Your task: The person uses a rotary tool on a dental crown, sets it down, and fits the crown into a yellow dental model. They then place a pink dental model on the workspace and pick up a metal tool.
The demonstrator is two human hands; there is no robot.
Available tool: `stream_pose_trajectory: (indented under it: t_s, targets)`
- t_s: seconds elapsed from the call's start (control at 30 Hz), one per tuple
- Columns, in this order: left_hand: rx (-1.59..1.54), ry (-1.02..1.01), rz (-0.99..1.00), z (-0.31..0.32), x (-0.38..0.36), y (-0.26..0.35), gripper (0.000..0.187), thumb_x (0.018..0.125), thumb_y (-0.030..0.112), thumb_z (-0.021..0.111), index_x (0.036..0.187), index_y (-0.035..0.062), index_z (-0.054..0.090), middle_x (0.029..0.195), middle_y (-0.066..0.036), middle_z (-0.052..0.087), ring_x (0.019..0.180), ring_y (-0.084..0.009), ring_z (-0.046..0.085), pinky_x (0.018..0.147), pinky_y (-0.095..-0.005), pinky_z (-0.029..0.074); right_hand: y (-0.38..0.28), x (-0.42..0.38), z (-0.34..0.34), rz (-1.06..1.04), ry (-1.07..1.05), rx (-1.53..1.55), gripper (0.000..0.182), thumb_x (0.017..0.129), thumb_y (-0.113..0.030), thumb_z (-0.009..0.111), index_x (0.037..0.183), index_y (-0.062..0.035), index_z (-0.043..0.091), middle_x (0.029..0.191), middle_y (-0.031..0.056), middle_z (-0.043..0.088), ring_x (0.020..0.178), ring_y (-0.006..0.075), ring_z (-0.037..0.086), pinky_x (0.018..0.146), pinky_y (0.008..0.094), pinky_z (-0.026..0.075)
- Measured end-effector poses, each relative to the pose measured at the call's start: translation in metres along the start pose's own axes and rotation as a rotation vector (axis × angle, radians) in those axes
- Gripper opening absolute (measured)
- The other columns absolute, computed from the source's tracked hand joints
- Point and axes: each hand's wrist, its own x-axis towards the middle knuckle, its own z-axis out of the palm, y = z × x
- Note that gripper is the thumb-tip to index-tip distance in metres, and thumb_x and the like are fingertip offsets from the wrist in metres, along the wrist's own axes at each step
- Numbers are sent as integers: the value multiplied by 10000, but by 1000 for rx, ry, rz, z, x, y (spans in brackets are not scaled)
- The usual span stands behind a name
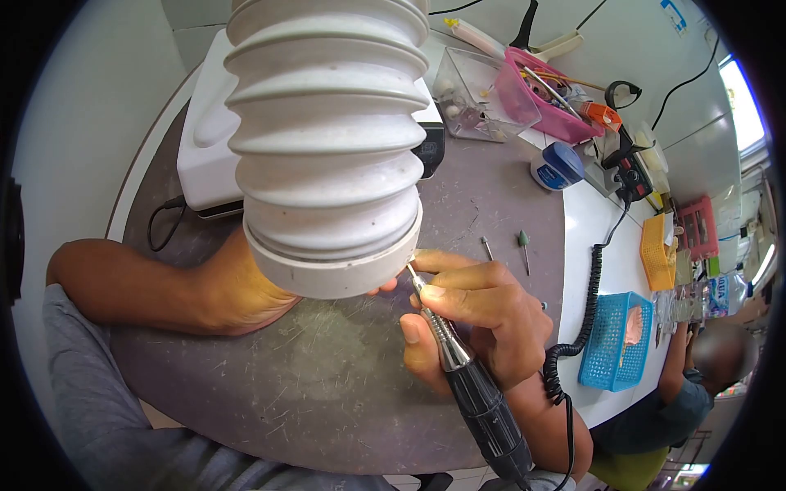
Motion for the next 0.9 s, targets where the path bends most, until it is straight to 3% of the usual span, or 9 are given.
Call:
stream_pose_trajectory:
  t_s: [0.3, 0.5, 0.57, 0.6, 0.7, 0.77, 0.9]
  targets:
    - [39, -4, 114, 3, -2, 2, 186, 901, 75, 656, 1050, -30, 620, 963, -79, 683, 891, -127, 645, 820, -263, 540, -2, 0, -1, 24, -29, -13, 280, 756, -18, 755, 962, -4, 566, 799, 145, 637, 809, 311, 719, 645, 304, 583]
    - [73, 19, 73, 4, -2, 6, 188, 895, 58, 659, 1061, -21, 622, 980, -83, 683, 892, -136, 653, 831, -287, 555, -6, -1, -5, 17, -80, -50, 265, 779, -31, 740, 963, 4, 553, 812, 149, 631, 811, 309, 717, 638, 306, 579]
    - [2, 84, -113, 9, -2, 15, 199, 889, 57, 667, 1071, -11, 624, 1000, -86, 685, 911, -141, 658, 828, -293, 557, -5, -2, -5, 70, -20, 5, 268, 792, -37, 726, 973, 10, 534, 822, 154, 620, 823, 313, 713, 678, 331, 586]
    - [2, 84, -113, 6, -1, 12, 199, 889, 57, 667, 1071, -11, 624, 1000, -86, 685, 911, -141, 658, 828, -293, 557, -5, -2, -5, 70, -20, 5, 268, 792, -37, 726, 973, 10, 534, 822, 154, 620, 823, 313, 713, 678, 331, 586]
    - [-28, -53, 23, -8, 9, -13, 215, 882, 53, 677, 1079, -15, 623, 1020, -82, 686, 947, -142, 653, 860, -289, 543, -5, -1, -6, 85, -55, 24, 275, 797, -38, 718, 983, 7, 521, 824, 156, 610, 851, 331, 707, 701, 349, 585]
    - [5, -98, 250, -9, 16, -29, 232, 871, 42, 686, 1086, -19, 621, 1044, -79, 684, 988, -139, 642, 896, -286, 524, -4, -2, -5, 76, -47, 63, 278, 795, -38, 721, 985, -2, 521, 821, 152, 609, 871, 350, 704, 698, 352, 583]
    - [-53, -86, 244, -8, 16, -30, 253, 860, 33, 696, 1094, -24, 618, 1061, -75, 681, 1005, -130, 631, 919, -283, 510, -5, -2, -5, 90, -59, 73, 281, 789, -37, 727, 985, -10, 528, 821, 149, 614, 879, 361, 703, 689, 341, 581]
